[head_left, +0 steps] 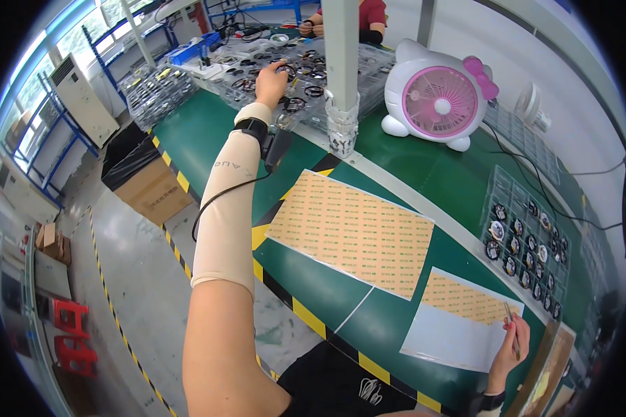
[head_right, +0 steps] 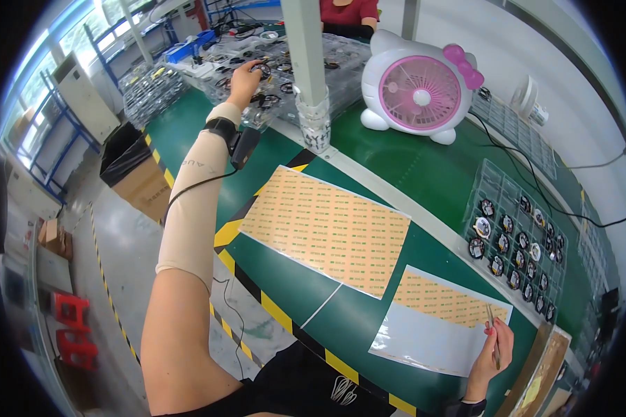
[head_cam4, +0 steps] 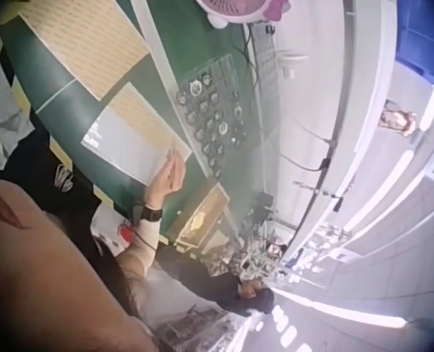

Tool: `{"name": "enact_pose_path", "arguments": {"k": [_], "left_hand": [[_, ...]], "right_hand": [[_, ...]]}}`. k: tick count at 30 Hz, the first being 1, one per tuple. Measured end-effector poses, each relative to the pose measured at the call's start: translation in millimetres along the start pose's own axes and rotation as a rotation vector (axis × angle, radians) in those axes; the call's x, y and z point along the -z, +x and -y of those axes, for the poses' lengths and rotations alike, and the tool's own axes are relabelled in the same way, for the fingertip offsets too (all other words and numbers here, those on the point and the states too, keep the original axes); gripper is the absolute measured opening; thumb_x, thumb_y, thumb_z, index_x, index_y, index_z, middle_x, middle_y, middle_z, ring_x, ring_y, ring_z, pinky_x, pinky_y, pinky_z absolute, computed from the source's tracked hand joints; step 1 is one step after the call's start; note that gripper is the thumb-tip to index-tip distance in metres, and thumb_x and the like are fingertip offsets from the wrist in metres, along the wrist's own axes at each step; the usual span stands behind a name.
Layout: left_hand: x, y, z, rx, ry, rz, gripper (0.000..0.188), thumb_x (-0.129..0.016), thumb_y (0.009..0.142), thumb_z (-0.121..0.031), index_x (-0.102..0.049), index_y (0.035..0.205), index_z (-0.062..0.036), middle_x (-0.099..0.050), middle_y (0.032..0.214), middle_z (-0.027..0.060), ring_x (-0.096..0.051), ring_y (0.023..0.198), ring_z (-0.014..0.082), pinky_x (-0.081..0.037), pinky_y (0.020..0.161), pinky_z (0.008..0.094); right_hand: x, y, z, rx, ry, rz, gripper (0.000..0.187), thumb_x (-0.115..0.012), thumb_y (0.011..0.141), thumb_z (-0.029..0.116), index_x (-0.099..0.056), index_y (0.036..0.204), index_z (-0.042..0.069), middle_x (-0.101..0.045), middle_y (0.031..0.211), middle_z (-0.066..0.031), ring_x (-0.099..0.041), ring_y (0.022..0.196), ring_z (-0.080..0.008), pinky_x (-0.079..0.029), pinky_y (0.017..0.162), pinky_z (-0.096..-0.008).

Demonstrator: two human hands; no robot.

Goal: The person picks up a watch component from a tray, uses tweezers to apply small adhesive strips onto it, and then places it back into the tray.

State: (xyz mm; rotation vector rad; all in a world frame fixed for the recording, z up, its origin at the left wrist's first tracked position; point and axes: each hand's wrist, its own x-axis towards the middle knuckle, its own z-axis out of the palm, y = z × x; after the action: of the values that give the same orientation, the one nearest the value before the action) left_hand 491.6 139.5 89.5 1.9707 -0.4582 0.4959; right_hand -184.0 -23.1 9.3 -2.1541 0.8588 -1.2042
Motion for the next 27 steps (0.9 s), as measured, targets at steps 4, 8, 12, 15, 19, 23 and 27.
{"name": "enact_pose_path", "arguments": {"k": [4, 8, 12, 15, 19, 23, 27], "left_hand": [[-44, 25, 33, -0.237, 0.403, 0.135, 0.031, -0.051, 0.076, -0.023, -0.064, 0.097, -0.0056, -0.062, 0.092, 0.0208, -0.058, 0.088, 0.0382, -0.046, 0.078, 0.0447], [-6, 86, 104, -0.595, 0.978, 0.3, 0.037, -0.052, 0.082, -0.038, -0.063, 0.092, -0.0043, -0.062, 0.09, 0.0195, -0.059, 0.082, 0.0377, -0.047, 0.071, 0.0461], [17, 114, 95, -0.871, 0.832, -0.072, 0.027, -0.051, 0.08, -0.018, -0.061, 0.1, -0.003, -0.06, 0.08, 0.015, -0.058, 0.073, 0.0302, -0.046, 0.066, 0.0395], [15, 57, 18, -0.736, 0.203, -0.2, 0.032, -0.05, 0.082, -0.011, -0.057, 0.113, -0.0032, -0.062, 0.087, 0.0195, -0.059, 0.08, 0.0319, -0.046, 0.072, 0.0374], [28, -63, -106, -0.869, -0.009, -0.378, 0.027, -0.047, 0.088, -0.004, -0.055, 0.113, -0.0007, -0.059, 0.103, 0.0152, -0.057, 0.088, 0.024, -0.046, 0.074, 0.0316], [24, -186, -154, -1.042, -0.481, 0.275, 0.022, -0.047, 0.087, 0.003, -0.054, 0.107, 0.0044, -0.059, 0.101, 0.0136, -0.057, 0.089, 0.027, -0.048, 0.075, 0.032], [18, -286, -216, -1.341, -0.253, 1.204, 0.03, -0.058, 0.071, 0.002, -0.059, 0.101, -0.0052, -0.063, 0.091, 0.0077, -0.061, 0.079, 0.0234, -0.05, 0.069, 0.0318]], "right_hand": [[2, 0, 15, 0.048, -0.065, 0.005, 0.013, -0.05, 0.085, -0.005, -0.058, 0.094, -0.006, -0.058, 0.096, -0.0134, -0.057, 0.079, -0.0184, -0.048, 0.069, -0.0257], [-6, 19, 25, 0.139, -0.115, 0.011, 0.014, -0.054, 0.077, -0.011, -0.06, 0.089, -0.006, -0.061, 0.089, -0.0145, -0.058, 0.082, -0.0231, -0.048, 0.07, -0.0286], [17, 32, 25, 0.146, -0.196, -0.005, 0.018, -0.047, 0.085, -0.001, -0.057, 0.1, -0.003, -0.059, 0.084, -0.0133, -0.058, 0.078, -0.0215, -0.046, 0.067, -0.0298], [34, 48, 8, 0.059, -0.463, -0.114, 0.023, -0.045, 0.087, 0.003, -0.054, 0.108, 0.001, -0.056, 0.081, -0.0128, -0.058, 0.076, -0.0232, -0.044, 0.064, -0.0322], [58, 114, -59, 0.11, -0.779, -0.164, 0.017, -0.049, 0.085, 0.011, -0.06, 0.097, 0.009, -0.058, 0.079, -0.0157, -0.058, 0.073, -0.0338, -0.046, 0.061, -0.0417], [77, 186, -144, -0.206, -0.973, -0.029, 0.016, -0.052, 0.079, 0.014, -0.063, 0.088, 0.007, -0.061, 0.089, -0.0183, -0.059, 0.082, -0.0363, -0.048, 0.07, -0.0441], [68, 227, -225, -0.292, -0.906, 0.017, 0.02, -0.056, 0.078, 0.017, -0.064, 0.093, 0.007, -0.062, 0.089, -0.0192, -0.059, 0.081, -0.0369, -0.047, 0.07, -0.0437]]}}
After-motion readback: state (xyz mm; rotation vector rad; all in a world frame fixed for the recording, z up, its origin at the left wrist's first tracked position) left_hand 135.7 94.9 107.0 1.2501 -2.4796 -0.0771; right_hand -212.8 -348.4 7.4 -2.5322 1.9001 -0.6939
